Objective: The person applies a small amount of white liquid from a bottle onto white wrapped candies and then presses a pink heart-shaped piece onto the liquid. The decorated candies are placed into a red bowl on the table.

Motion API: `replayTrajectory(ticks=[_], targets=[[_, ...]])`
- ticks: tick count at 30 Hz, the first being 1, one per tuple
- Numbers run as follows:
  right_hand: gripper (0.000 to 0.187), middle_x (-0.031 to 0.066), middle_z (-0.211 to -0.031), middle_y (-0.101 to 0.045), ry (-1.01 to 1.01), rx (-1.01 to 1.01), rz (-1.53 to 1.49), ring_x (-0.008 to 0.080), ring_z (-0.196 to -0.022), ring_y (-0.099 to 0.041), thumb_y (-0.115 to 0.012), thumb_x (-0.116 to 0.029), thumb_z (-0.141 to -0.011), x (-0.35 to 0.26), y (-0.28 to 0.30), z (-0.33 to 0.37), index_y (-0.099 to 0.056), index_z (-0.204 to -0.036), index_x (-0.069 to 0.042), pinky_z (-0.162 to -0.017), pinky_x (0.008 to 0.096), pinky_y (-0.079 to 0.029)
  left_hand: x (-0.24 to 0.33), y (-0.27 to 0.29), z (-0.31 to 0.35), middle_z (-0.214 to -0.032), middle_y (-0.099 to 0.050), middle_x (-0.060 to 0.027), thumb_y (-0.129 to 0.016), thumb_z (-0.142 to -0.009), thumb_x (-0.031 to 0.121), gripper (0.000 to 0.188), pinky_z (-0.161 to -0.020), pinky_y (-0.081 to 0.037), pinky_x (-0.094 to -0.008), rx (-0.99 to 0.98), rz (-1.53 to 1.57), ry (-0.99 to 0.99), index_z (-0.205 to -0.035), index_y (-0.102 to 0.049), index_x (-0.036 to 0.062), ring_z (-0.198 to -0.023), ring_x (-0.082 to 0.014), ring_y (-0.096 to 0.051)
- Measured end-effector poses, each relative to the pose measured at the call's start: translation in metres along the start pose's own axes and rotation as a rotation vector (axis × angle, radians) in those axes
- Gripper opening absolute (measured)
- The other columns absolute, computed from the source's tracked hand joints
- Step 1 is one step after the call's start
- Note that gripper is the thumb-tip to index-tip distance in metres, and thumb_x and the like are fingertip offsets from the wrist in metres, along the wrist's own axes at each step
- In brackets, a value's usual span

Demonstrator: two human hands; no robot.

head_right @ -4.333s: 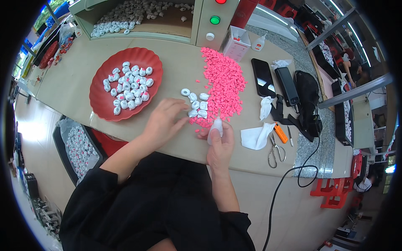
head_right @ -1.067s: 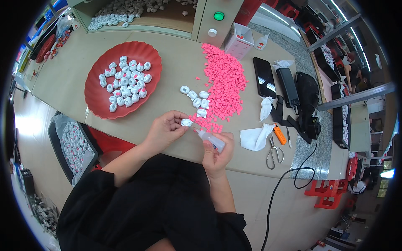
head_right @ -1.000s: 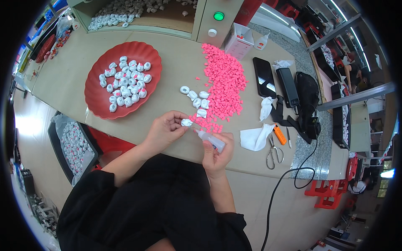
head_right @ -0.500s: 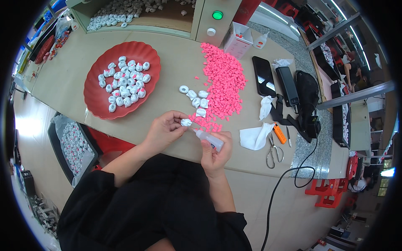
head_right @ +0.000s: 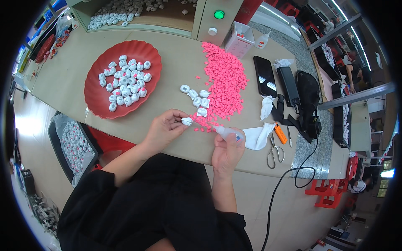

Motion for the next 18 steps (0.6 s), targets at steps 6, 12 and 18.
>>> replayTrajectory(ticks=[6,12,18], targets=[[0.017,0.0066,-0.078,-0.052,-0.027,-0.053,0.084,0.0118,-0.062,-0.046,-0.054,-0.016,-0.087,0.001,-0.003,0.001,-0.049,-0.093,-0.001,-0.053,0.0243,-0.035,0.006,-0.003,0.001,-0.099,-0.055,-0.0073,-0.052,-0.082,-0.008,0.023,-0.078,-0.046,-0.0214,-0.017,0.055,-0.004,-0.104,-0.049,-0.0035,-0.091,-0.0095,-0.055],[0.016,0.0063,-0.082,-0.046,0.117,-0.134,0.269,0.0111,-0.065,-0.045,-0.054,-0.011,-0.086,0.000,-0.014,0.006,-0.045,-0.095,0.000,-0.056,0.0235,-0.036,0.005,-0.003,0.002,-0.096,-0.056,-0.0074,-0.053,-0.082,-0.008,0.026,-0.073,-0.046,-0.0192,-0.019,0.037,0.019,-0.108,-0.050,-0.0043,-0.085,-0.0075,-0.056],[0.018,0.0073,-0.083,-0.044,0.195,-0.193,0.367,0.0113,-0.065,-0.045,-0.055,-0.011,-0.085,-0.003,-0.017,0.007,-0.044,-0.095,0.000,-0.057,0.0231,-0.037,0.005,-0.003,0.002,-0.097,-0.056,-0.0078,-0.051,-0.082,-0.009,0.028,-0.071,-0.045,-0.0187,-0.016,-0.019,-0.027,-0.110,-0.050,-0.0055,-0.085,-0.0074,-0.056]])
Point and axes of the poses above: each hand's wrist, its own z-axis away from the middle knuckle, its own y-axis out of the back of the hand, x = y × z, the point moved 8 cm from there along -z, towards the middle knuckle
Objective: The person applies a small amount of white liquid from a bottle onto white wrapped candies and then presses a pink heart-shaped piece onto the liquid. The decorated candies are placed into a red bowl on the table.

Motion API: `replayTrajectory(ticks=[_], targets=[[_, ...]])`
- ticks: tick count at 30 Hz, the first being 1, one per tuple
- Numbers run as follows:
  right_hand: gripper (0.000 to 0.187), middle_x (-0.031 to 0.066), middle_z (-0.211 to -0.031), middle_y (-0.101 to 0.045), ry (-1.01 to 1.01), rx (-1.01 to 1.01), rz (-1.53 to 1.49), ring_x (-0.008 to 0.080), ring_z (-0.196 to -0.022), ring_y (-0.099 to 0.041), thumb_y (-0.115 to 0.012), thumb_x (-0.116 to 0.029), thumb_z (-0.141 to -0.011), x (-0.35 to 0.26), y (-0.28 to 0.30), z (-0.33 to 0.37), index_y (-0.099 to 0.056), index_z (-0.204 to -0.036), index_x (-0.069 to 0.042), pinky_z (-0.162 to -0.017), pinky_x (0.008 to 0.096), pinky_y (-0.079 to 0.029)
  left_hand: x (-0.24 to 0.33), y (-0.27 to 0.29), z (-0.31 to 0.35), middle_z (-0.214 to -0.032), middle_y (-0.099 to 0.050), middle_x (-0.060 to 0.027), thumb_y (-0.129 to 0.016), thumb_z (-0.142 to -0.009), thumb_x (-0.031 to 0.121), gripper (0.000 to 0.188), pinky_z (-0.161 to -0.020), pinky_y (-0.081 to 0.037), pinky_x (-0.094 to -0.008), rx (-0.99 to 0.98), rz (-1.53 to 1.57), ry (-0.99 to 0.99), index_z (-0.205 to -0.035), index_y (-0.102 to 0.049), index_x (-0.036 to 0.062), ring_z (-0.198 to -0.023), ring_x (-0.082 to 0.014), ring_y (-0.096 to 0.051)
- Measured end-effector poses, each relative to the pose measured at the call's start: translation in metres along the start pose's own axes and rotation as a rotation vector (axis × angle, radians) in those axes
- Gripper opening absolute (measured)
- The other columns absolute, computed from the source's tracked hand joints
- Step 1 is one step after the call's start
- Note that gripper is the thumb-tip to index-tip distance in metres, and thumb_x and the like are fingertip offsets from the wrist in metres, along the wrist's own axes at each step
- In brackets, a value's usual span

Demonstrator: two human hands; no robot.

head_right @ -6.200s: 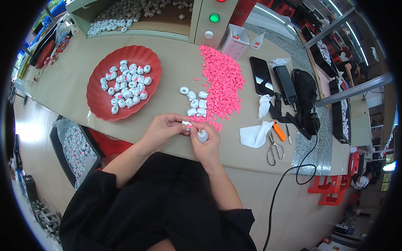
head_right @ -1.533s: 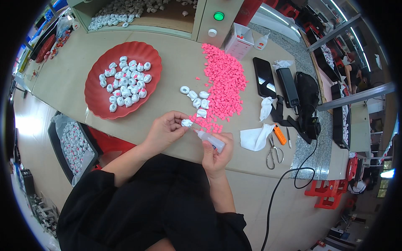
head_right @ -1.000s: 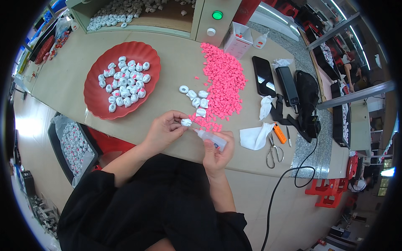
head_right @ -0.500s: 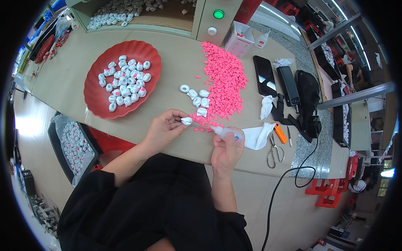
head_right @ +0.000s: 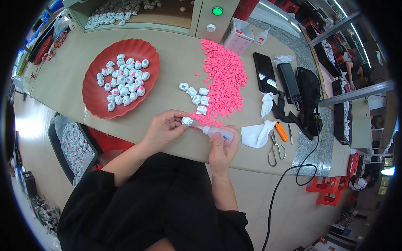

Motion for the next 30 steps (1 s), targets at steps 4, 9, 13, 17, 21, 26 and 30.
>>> replayTrajectory(ticks=[4,9,13,17,21,26,30], targets=[[0.018,0.0075,-0.083,-0.044,0.008,-0.008,0.010,0.0112,-0.065,-0.045,-0.055,-0.012,-0.086,-0.0008,-0.0015,0.0007,-0.045,-0.094,0.000,-0.057,0.0225,-0.037,-0.0017,0.0014,0.0000,-0.097,-0.056,-0.0078,-0.050,-0.082,-0.009,0.028,-0.070,-0.045,-0.0186,-0.005,-0.016,-0.014,-0.110,-0.050,-0.0054,-0.085,-0.0074,-0.056],[0.019,0.0073,-0.083,-0.044,0.007,-0.021,0.018,0.0109,-0.065,-0.045,-0.055,-0.013,-0.086,-0.0019,-0.0028,0.0007,-0.045,-0.094,0.000,-0.056,0.0220,-0.036,0.0017,-0.0002,0.0001,-0.097,-0.056,-0.0075,-0.050,-0.082,-0.010,0.029,-0.070,-0.045,-0.0183,-0.014,-0.019,-0.014,-0.110,-0.050,-0.0053,-0.085,-0.0074,-0.057],[0.016,0.0053,-0.081,-0.042,-0.011,-0.021,0.044,0.0110,-0.064,-0.043,-0.054,-0.013,-0.087,-0.0052,-0.0071,0.0007,-0.044,-0.091,-0.001,-0.057,0.0226,-0.035,0.0006,-0.0003,0.0005,-0.098,-0.056,-0.0077,-0.051,-0.082,-0.009,0.029,-0.070,-0.045,-0.0183,-0.017,0.004,-0.001,-0.110,-0.050,-0.0052,-0.086,-0.0073,-0.056],[0.016,0.0054,-0.081,-0.042,-0.015,-0.027,0.068,0.0110,-0.064,-0.043,-0.055,-0.012,-0.086,-0.0057,-0.0077,0.0010,-0.044,-0.091,-0.001,-0.057,0.0225,-0.035,0.0014,-0.0007,0.0008,-0.099,-0.056,-0.0081,-0.051,-0.082,-0.009,0.029,-0.071,-0.045,-0.0184,-0.022,0.013,-0.001,-0.110,-0.050,-0.0052,-0.087,-0.0077,-0.057],[0.016,0.0056,-0.082,-0.043,-0.009,-0.025,0.094,0.0110,-0.065,-0.043,-0.055,-0.011,-0.086,-0.0082,-0.0095,0.0014,-0.044,-0.092,-0.001,-0.058,0.0227,-0.035,0.0004,-0.0007,0.0006,-0.099,-0.056,-0.0081,-0.051,-0.082,-0.009,0.029,-0.071,-0.045,-0.0186,-0.014,0.024,-0.013,-0.110,-0.050,-0.0052,-0.087,-0.0082,-0.057],[0.015,0.0057,-0.082,-0.043,-0.003,-0.015,0.111,0.0110,-0.065,-0.043,-0.055,-0.010,-0.085,-0.0088,-0.0089,0.0015,-0.044,-0.093,-0.001,-0.058,0.0225,-0.036,-0.0026,0.0008,0.0003,-0.099,-0.057,-0.0090,-0.055,-0.080,-0.007,0.029,-0.072,-0.047,-0.0205,-0.011,0.046,-0.004,-0.108,-0.053,-0.0043,-0.087,-0.0111,-0.059],[0.016,0.0060,-0.084,-0.043,0.028,-0.005,0.151,0.0108,-0.065,-0.043,-0.055,-0.010,-0.085,-0.0083,-0.0069,0.0021,-0.044,-0.093,-0.001,-0.058,0.0220,-0.036,0.0003,-0.0005,0.0004,-0.097,-0.057,-0.0079,-0.052,-0.082,-0.009,0.028,-0.069,-0.045,-0.0182,-0.014,-0.015,-0.024,-0.109,-0.050,-0.0050,-0.085,-0.0078,-0.057]])
Point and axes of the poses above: each hand's wrist, its own z-axis away from the middle knuckle, its own y-axis out of the back of the hand, x = y × z, the point moved 8 cm from there along -z, towards the middle knuckle
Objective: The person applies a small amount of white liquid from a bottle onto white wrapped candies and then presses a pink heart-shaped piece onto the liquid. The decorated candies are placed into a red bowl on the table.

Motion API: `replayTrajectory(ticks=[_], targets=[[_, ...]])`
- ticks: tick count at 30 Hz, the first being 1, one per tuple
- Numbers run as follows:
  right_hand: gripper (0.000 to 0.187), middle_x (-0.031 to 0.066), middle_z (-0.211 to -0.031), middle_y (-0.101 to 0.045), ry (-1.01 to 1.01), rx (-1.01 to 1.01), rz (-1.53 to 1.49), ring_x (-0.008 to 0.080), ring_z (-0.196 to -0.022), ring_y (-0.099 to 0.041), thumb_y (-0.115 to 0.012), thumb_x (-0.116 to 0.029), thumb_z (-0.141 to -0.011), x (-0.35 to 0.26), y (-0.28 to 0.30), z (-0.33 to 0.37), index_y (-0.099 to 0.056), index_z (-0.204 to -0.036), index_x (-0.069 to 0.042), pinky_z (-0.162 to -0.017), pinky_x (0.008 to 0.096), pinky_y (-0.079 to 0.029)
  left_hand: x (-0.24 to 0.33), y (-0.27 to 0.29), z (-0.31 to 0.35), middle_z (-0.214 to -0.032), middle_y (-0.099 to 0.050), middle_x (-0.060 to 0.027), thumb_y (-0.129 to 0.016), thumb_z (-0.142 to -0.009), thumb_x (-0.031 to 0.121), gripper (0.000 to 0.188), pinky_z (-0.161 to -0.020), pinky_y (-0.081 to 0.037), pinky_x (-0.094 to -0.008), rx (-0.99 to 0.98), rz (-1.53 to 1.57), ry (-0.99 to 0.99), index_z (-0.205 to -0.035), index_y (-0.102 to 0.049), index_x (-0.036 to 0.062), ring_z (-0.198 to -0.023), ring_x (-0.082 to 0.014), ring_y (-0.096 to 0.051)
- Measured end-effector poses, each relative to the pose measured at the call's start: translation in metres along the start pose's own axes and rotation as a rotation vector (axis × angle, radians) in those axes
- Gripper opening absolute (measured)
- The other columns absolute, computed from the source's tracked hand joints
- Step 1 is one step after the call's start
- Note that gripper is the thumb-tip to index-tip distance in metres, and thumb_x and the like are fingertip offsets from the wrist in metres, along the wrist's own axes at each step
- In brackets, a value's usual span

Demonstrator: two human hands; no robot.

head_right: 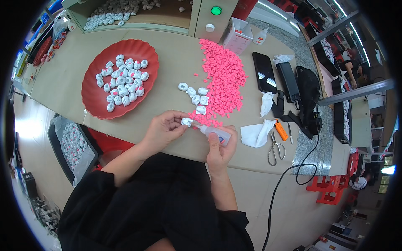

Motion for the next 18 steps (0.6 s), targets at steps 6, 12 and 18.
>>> replayTrajectory(ticks=[6,12,18], targets=[[0.017,0.0064,-0.084,-0.043,0.042,0.018,0.054,0.0106,-0.064,-0.044,-0.055,-0.011,-0.085,-0.004,0.000,0.002,-0.044,-0.094,-0.001,-0.057,0.0214,-0.037,-0.001,0.001,0.000,-0.093,-0.057,-0.0059,-0.053,-0.081,-0.008,0.027,-0.067,-0.044,-0.0168,0.013,-0.026,0.028,-0.108,-0.051,-0.0044,-0.081,-0.0056,-0.056],[0.021,0.0060,-0.084,-0.046,-0.060,0.075,-0.173,0.0110,-0.065,-0.046,-0.058,-0.013,-0.085,0.006,0.007,0.002,-0.044,-0.096,-0.001,-0.057,0.0220,-0.038,0.003,0.001,0.001,-0.088,-0.055,-0.0031,-0.054,-0.081,-0.007,0.026,-0.066,-0.043,-0.0164,0.035,0.029,0.050,-0.107,-0.051,-0.0034,-0.076,-0.0038,-0.054],[0.029,0.0078,-0.090,-0.056,-0.356,0.159,-0.559,0.0135,-0.076,-0.054,-0.066,-0.004,-0.077,0.021,0.031,-0.008,-0.047,-0.099,-0.001,-0.064,0.0250,-0.045,0.002,0.003,0.000,-0.089,-0.055,-0.0032,-0.055,-0.082,-0.006,0.023,-0.066,-0.043,-0.0164,0.037,0.040,0.065,-0.105,-0.052,-0.0029,-0.077,-0.0038,-0.054]])
Point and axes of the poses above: each hand's wrist, its own z-axis away from the middle knuckle, its own y-axis out of the back of the hand, x = y × z, the point moved 8 cm from there along -z, towards the middle knuckle
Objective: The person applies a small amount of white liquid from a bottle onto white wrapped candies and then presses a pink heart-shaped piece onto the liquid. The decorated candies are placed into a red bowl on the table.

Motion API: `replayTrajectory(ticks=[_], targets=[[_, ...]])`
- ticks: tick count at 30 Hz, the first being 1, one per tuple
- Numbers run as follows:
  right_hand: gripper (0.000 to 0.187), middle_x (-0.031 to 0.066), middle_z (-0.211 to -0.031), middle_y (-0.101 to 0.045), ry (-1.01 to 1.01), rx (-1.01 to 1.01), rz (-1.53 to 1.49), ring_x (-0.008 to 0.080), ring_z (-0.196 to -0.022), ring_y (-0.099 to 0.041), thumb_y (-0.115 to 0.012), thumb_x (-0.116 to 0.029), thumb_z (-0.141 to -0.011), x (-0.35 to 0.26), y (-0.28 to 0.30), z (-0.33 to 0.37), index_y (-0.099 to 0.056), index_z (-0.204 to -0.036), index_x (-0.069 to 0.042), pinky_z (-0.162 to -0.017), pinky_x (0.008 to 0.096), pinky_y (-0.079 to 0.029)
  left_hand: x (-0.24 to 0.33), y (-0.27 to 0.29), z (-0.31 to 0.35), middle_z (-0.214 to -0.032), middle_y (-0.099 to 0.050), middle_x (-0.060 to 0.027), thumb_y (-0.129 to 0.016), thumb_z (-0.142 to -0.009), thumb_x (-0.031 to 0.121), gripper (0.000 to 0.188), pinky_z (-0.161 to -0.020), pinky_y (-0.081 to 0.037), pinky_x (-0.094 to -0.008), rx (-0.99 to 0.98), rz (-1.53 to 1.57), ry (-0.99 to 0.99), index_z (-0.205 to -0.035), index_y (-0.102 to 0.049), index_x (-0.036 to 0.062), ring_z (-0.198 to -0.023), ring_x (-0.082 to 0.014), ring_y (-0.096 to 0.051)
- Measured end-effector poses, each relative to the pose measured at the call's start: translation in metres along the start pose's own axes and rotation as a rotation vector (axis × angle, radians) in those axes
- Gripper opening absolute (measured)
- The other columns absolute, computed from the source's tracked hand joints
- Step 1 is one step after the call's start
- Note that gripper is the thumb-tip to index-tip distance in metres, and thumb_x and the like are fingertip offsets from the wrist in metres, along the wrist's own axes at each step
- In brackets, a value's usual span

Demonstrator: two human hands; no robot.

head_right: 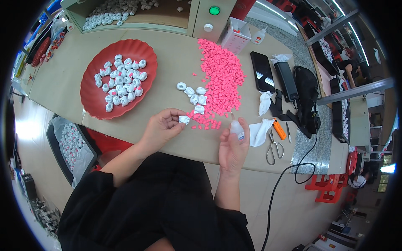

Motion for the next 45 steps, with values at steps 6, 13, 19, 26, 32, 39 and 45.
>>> replayTrajectory(ticks=[6,13,19,26,32,39,45], targets=[[0.032,0.0083,-0.093,-0.058,0.108,-0.041,0.669,0.0130,-0.086,-0.055,-0.068,0.008,-0.068,-0.033,0.015,-0.007,-0.052,-0.094,-0.001,-0.073,0.0263,-0.046,0.001,-0.001,0.000,-0.091,-0.055,-0.0035,-0.055,-0.082,-0.006,0.024,-0.067,-0.044,-0.0173,-0.001,0.010,0.016,-0.106,-0.051,-0.0035,-0.079,-0.0042,-0.054],[0.026,0.0051,-0.078,-0.056,0.187,-0.187,1.164,0.0128,-0.071,-0.053,-0.068,0.001,-0.066,-0.029,0.006,-0.012,-0.057,-0.089,-0.004,-0.064,0.0259,-0.041,-0.004,0.001,-0.002,-0.090,-0.058,-0.0043,-0.056,-0.081,-0.003,0.024,-0.066,-0.045,-0.0170,0.007,0.018,-0.027,-0.104,-0.051,-0.0030,-0.077,-0.0043,-0.057],[0.008,0.0046,-0.067,-0.055,0.436,-0.378,1.486,0.0224,-0.064,-0.052,-0.066,-0.010,-0.069,-0.014,-0.029,-0.008,-0.065,-0.077,-0.008,-0.061,0.0328,-0.035,-0.005,0.001,-0.002,-0.089,-0.058,-0.0045,-0.056,-0.080,-0.004,0.024,-0.065,-0.045,-0.0170,0.002,0.001,-0.032,-0.104,-0.052,-0.0032,-0.077,-0.0045,-0.057],[0.008,0.0044,-0.069,-0.056,0.392,-0.411,1.513,0.0219,-0.066,-0.053,-0.066,-0.012,-0.071,-0.009,-0.027,-0.009,-0.064,-0.078,-0.009,-0.061,0.0334,-0.034,0.001,-0.003,-0.001,-0.089,-0.054,-0.0029,-0.055,-0.081,-0.006,0.024,-0.067,-0.044,-0.0165,-0.022,-0.002,-0.001,-0.105,-0.051,-0.0037,-0.078,-0.0040,-0.054],[0.010,0.0054,-0.071,-0.058,0.392,-0.434,1.467,0.0210,-0.069,-0.056,-0.066,-0.011,-0.072,-0.011,-0.036,-0.008,-0.065,-0.081,-0.007,-0.063,0.0315,-0.037,-0.002,-0.004,-0.001,-0.091,-0.054,-0.0039,-0.054,-0.082,-0.006,0.025,-0.069,-0.045,-0.0180,-0.043,0.009,-0.011,-0.107,-0.052,-0.0039,-0.081,-0.0058,-0.056],[0.009,0.0041,-0.077,-0.062,-0.106,-0.248,0.680,0.0085,-0.071,-0.056,-0.066,-0.002,-0.077,0.018,-0.042,0.004,-0.063,-0.084,0.001,-0.063,0.0203,-0.044,0.003,-0.005,0.000,-0.096,-0.053,-0.0059,-0.058,-0.081,-0.003,0.026,-0.076,-0.048,-0.0214,-0.086,-0.024,-0.118,-0.107,-0.056,-0.0031,-0.088,-0.0110,-0.059],[0.011,0.0040,-0.077,-0.062,-0.103,-0.299,0.655,0.0085,-0.071,-0.058,-0.067,-0.001,-0.076,0.031,-0.047,0.004,-0.060,-0.084,0.001,-0.065,0.0205,-0.046,0.002,-0.008,0.002,-0.102,-0.055,-0.0084,-0.056,-0.081,-0.003,0.026,-0.080,-0.048,-0.0231,-0.134,0.014,-0.118,-0.107,-0.055,-0.0037,-0.093,-0.0141,-0.059]])
Point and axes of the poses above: each hand's wrist, its own z-axis away from the middle knuckle, its own y-axis out of the back of the hand, x = y × z, the point moved 8 cm from there along -z, towards the middle knuckle
